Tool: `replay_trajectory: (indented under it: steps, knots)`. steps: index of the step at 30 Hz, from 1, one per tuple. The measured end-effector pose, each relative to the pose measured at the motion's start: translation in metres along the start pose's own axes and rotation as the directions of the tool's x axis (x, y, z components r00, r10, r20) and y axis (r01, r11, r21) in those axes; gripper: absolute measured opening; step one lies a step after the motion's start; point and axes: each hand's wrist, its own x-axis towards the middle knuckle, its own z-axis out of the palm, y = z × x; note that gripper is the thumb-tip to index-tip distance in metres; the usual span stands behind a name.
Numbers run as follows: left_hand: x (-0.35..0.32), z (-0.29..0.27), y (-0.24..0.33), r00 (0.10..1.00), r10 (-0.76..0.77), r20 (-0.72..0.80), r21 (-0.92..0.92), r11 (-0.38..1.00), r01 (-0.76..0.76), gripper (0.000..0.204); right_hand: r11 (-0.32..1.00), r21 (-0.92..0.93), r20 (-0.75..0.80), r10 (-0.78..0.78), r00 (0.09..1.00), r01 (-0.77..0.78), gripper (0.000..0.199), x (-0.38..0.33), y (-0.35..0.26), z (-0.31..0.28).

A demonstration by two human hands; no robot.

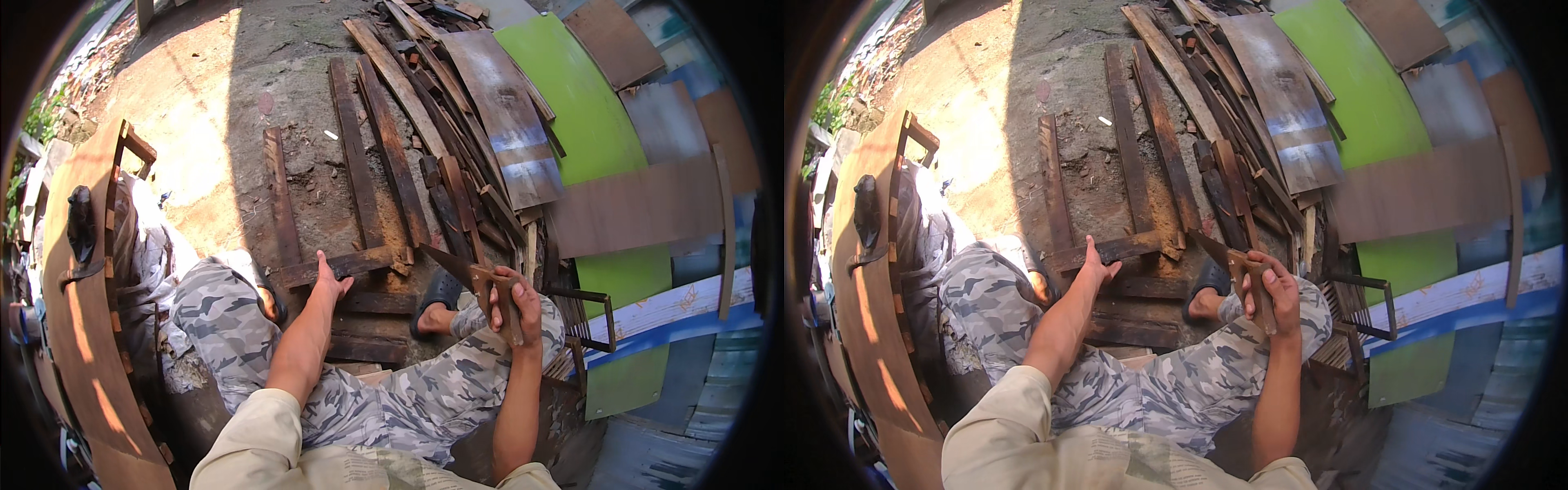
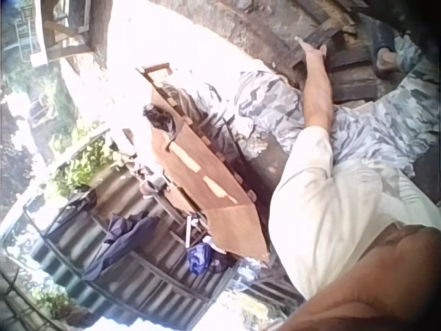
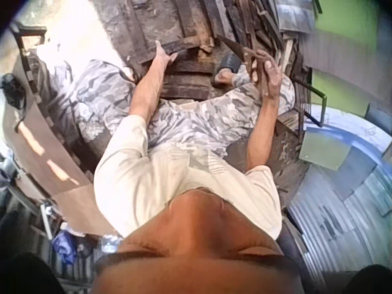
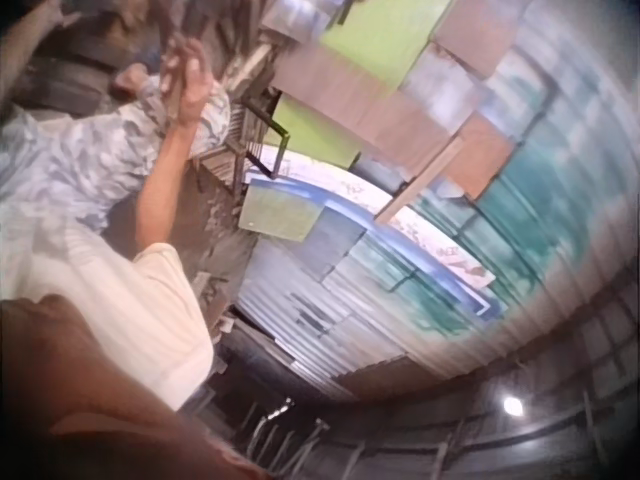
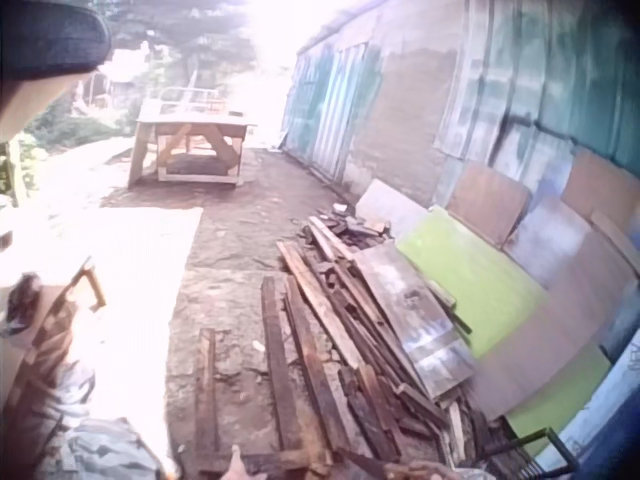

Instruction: The person sits on the ground and uses a hand saw to cut a piece of wood placed between their legs. They hold the wood steady with their left hand and saw with their right hand, producing sawdust as they work.

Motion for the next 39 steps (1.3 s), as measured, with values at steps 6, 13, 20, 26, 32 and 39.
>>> replay_trajectory:
  steps: [6,13,20,26,32,39]
  knots:
    - [-0.004,-0.005,-0.019,0.981,0.192,-0.025,0.049,0.980,-0.191,0.100,0.998,0.056,-0.065,-0.037,0.997,0.041,0.041,0.008,-0.001,-0.002]
    - [-0.003,-0.030,-0.042,0.945,0.317,0.077,-0.073,0.947,-0.312,0.067,0.993,0.063,-0.064,-0.100,0.993,0.104,0.041,0.017,-0.006,0.003]
    - [-0.004,-0.027,-0.026,0.853,0.300,0.427,-0.208,0.951,-0.231,0.029,0.992,0.092,-0.052,-0.076,0.996,0.081,0.040,0.015,-0.004,0.006]
    - [-0.013,-0.019,-0.029,0.820,0.279,0.500,-0.242,0.954,-0.177,0.030,0.992,0.083,-0.077,-0.089,0.993,0.095,0.039,0.008,-0.002,-0.002]
    - [-0.005,-0.014,-0.022,0.781,0.266,0.565,-0.170,0.964,-0.205,0.031,0.994,0.047,-0.094,-0.097,0.991,0.101,0.038,0.006,0.002,-0.008]
    - [0.008,-0.030,-0.029,0.859,0.226,0.460,-0.281,0.954,-0.101,0.029,0.996,0.022,-0.104,-0.082,0.991,0.085,0.037,0.004,0.007,-0.009]
